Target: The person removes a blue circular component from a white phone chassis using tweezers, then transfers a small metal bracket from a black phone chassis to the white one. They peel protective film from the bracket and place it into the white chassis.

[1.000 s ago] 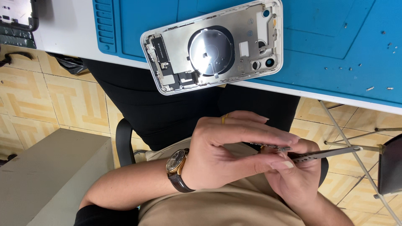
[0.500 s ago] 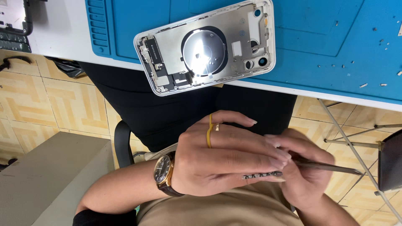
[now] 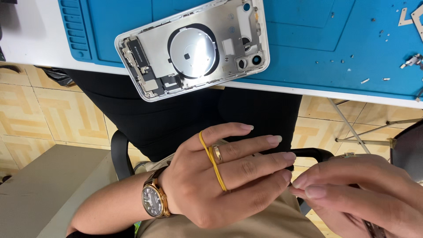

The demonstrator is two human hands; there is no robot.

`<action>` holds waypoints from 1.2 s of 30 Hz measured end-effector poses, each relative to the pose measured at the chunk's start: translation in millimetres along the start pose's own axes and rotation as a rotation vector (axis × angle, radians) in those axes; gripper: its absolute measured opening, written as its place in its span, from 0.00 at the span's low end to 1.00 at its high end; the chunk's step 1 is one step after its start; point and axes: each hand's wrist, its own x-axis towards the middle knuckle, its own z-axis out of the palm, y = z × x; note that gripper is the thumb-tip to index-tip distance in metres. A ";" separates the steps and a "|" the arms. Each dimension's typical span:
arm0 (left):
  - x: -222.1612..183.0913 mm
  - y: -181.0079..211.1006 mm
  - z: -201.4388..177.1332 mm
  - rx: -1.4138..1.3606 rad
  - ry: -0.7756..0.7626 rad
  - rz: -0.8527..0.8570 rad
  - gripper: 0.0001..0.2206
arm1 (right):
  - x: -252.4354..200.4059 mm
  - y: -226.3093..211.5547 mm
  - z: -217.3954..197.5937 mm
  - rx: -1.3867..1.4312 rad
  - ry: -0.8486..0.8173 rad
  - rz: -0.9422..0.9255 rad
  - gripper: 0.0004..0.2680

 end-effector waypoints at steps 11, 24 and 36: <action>3.2 8.7 -1.9 0.080 -0.052 -0.007 0.07 | 17.9 -0.3 -4.0 -0.093 -0.143 -0.100 0.13; 4.5 16.2 2.6 -0.115 -0.076 -0.168 0.03 | 24.3 7.2 -10.5 -0.093 -0.253 -0.128 0.14; 3.4 12.3 7.6 -0.132 -0.080 -0.162 0.06 | 29.1 9.6 0.0 -0.117 -0.209 -0.183 0.11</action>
